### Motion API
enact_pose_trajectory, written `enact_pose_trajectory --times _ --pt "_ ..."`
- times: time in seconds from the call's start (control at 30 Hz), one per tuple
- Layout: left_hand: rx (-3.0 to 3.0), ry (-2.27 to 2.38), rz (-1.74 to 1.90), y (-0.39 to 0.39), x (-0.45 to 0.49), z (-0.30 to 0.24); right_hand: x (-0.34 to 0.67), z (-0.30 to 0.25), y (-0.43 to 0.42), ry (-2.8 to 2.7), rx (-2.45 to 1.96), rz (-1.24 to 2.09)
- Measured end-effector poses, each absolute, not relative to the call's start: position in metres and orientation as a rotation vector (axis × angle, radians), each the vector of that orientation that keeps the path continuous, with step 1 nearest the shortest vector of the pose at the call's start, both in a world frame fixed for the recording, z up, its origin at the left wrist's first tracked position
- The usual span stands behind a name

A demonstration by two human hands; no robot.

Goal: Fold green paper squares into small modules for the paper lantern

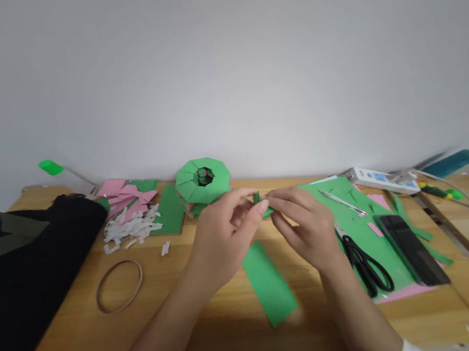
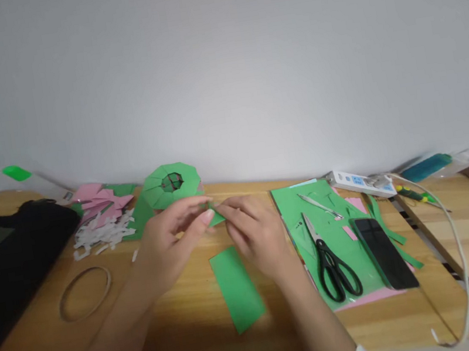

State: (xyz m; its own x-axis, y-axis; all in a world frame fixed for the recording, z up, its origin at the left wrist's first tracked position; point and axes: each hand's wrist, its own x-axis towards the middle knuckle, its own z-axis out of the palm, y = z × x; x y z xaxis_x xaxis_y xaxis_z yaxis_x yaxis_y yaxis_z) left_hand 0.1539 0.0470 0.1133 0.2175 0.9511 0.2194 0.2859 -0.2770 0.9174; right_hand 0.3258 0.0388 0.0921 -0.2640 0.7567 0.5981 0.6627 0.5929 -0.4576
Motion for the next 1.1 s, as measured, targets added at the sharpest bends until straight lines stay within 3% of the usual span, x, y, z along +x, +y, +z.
enact_pose_trajectory --times 0.23,0.6,1.1 --pt "2.012 1.124 1.234 0.037 0.151 0.122 0.323 0.11 0.019 -1.666 -1.097 0.64" --pt "1.774 1.031 1.382 0.024 0.153 0.127 0.319 0.123 0.0 -1.676 -1.037 0.173" --pt "1.419 0.981 1.438 0.018 0.153 0.128 0.321 0.137 -0.014 -1.909 -0.929 -0.064"
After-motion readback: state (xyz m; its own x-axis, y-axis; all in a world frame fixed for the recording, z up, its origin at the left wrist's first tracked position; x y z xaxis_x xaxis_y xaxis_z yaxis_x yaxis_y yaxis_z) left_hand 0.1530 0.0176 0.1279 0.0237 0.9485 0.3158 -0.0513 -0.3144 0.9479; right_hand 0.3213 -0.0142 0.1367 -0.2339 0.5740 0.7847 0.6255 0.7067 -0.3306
